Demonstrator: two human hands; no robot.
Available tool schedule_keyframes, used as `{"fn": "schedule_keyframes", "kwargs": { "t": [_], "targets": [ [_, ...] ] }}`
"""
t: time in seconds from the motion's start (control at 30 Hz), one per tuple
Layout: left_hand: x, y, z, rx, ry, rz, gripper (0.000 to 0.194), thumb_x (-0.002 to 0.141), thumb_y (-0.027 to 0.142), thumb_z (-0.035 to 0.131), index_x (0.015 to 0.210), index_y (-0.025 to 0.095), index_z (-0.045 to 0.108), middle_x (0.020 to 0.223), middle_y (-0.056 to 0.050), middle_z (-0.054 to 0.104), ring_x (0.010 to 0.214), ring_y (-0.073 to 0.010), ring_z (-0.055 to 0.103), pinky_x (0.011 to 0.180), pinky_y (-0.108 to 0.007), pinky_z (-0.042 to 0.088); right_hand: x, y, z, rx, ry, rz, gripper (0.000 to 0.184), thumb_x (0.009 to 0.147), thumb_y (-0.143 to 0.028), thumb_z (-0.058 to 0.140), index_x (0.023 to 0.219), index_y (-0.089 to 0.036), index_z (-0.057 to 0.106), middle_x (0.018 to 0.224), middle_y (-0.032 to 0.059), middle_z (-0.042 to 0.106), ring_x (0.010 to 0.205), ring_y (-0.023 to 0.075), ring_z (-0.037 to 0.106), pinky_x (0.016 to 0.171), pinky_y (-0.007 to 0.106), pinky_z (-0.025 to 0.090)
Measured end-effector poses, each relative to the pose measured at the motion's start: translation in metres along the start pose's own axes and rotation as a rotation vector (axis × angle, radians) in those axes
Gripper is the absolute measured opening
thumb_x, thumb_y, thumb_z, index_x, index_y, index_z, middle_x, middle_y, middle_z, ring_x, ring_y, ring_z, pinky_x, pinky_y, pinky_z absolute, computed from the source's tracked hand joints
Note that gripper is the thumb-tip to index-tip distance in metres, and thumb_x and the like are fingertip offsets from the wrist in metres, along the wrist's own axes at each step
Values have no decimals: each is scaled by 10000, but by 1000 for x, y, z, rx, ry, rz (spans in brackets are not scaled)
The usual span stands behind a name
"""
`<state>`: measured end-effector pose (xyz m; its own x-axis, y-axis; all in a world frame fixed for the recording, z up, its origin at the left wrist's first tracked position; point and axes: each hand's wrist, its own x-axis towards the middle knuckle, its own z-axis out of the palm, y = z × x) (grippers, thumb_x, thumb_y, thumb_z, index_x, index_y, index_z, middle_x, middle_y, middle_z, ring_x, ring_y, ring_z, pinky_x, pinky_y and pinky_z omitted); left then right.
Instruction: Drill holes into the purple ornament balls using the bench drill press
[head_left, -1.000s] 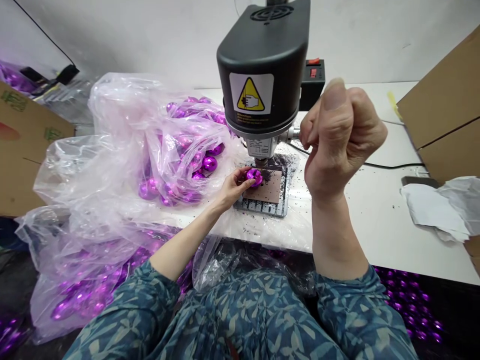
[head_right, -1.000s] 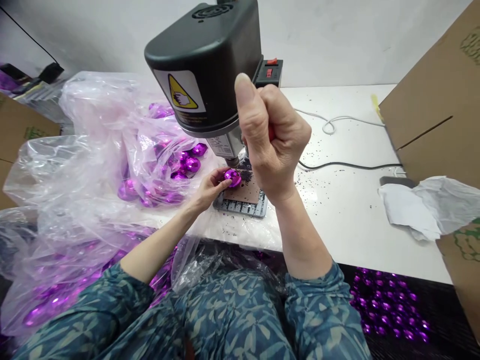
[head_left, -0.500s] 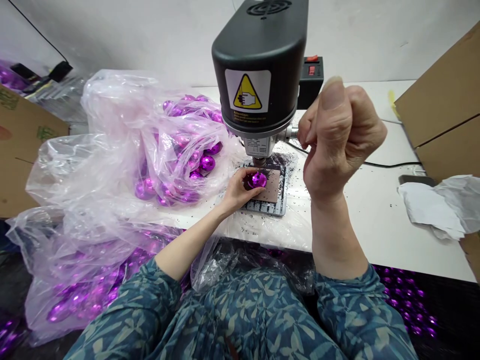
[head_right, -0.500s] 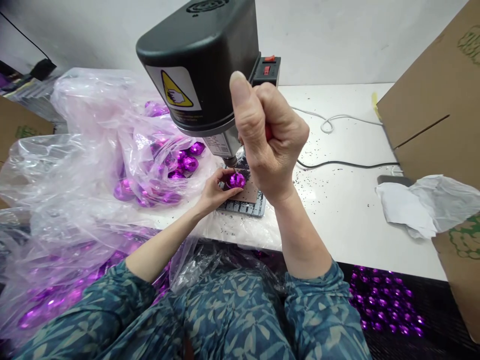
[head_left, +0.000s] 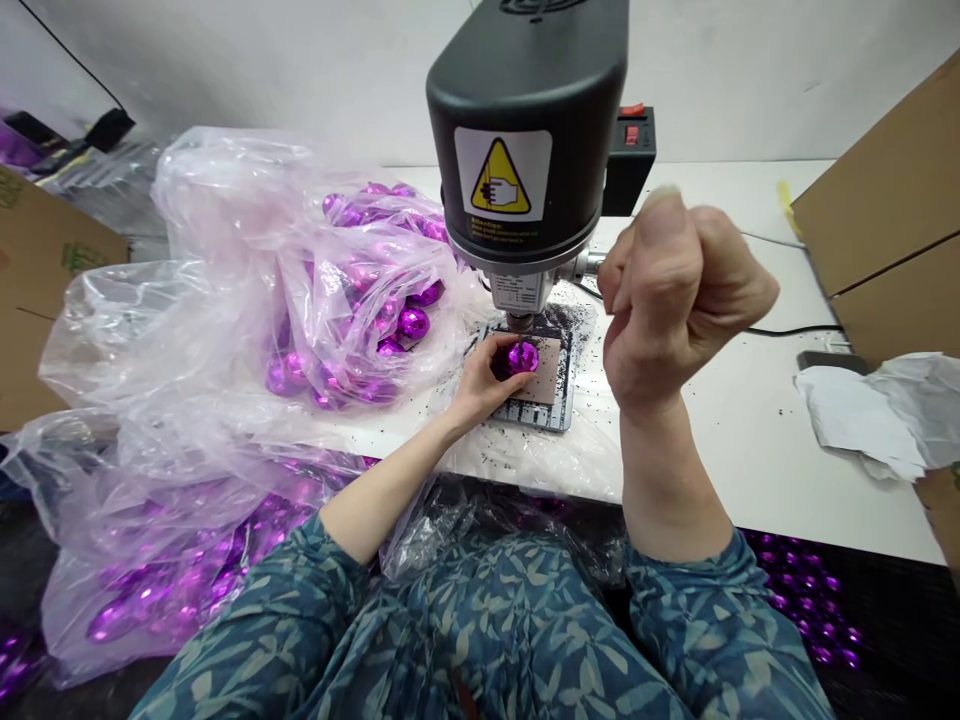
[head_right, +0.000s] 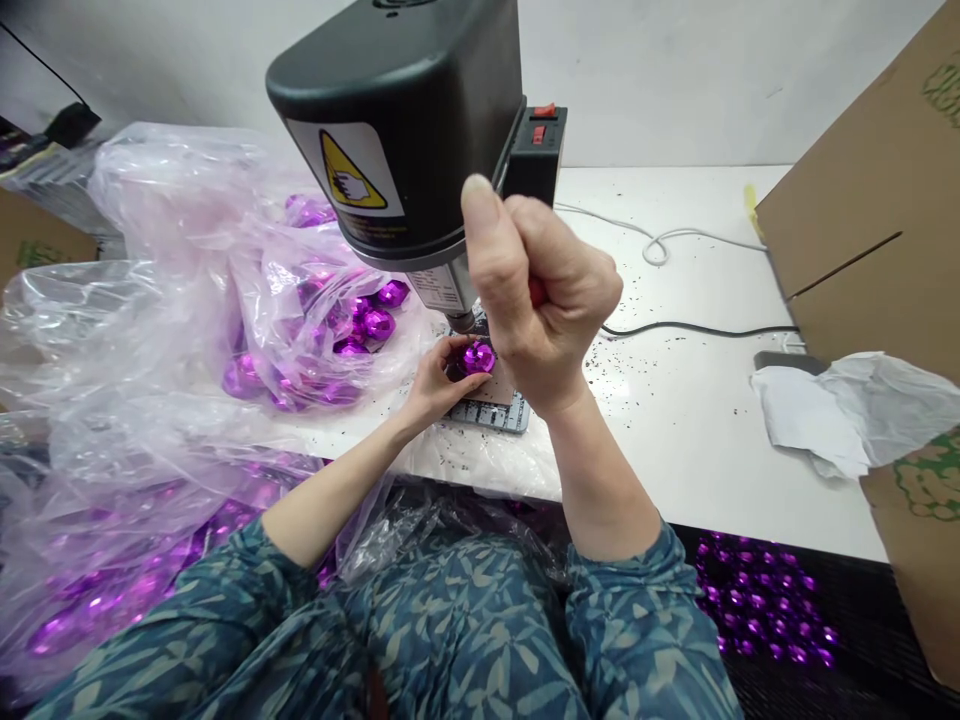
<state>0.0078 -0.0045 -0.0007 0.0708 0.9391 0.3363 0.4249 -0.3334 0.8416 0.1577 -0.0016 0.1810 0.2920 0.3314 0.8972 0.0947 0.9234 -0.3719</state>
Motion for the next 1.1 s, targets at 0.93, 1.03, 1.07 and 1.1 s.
{"fn": "schedule_keyframes", "kwargs": {
  "t": [0.93, 1.03, 1.07, 1.1],
  "targets": [
    [0, -1, 0, -39, 0, -32, 498, 790, 327, 931, 1206, 214, 682, 1209, -91, 767, 1090, -249, 726, 947, -397, 590, -46, 31, -18, 103, -95, -411, 451, 925, -58, 516, 657, -229, 198, 550, -71, 306, 437, 44, 286, 429, 274, 278],
    [0, -2, 0, -44, 0, -37, 507, 783, 324, 936, 1208, 216, 682, 1214, -90, 768, 1109, -253, 726, 965, -400, 588, -45, 30, -17, 112, -109, -434, 452, 917, -38, 519, 634, -226, 220, 525, -79, 320, 419, 42, 312, 423, 269, 281],
    [1, -2, 1, -47, 5, -35, 510, 780, 317, 937, 1210, 217, 682, 1214, -90, 768, 1113, -254, 727, 972, -403, 589, -42, 28, -15, 109, -87, -410, 455, 928, -48, 524, 621, -221, 236, 509, -82, 315, 407, 39, 306, 415, 262, 270],
    [2, -2, 2, -53, 11, -32, 514, 777, 310, 939, 1212, 216, 681, 1214, -91, 768, 1114, -253, 728, 978, -405, 590, -37, 24, -12, 104, -52, -370, 460, 946, -67, 529, 608, -213, 253, 493, -84, 304, 395, 35, 291, 406, 256, 253]
  ]
}}
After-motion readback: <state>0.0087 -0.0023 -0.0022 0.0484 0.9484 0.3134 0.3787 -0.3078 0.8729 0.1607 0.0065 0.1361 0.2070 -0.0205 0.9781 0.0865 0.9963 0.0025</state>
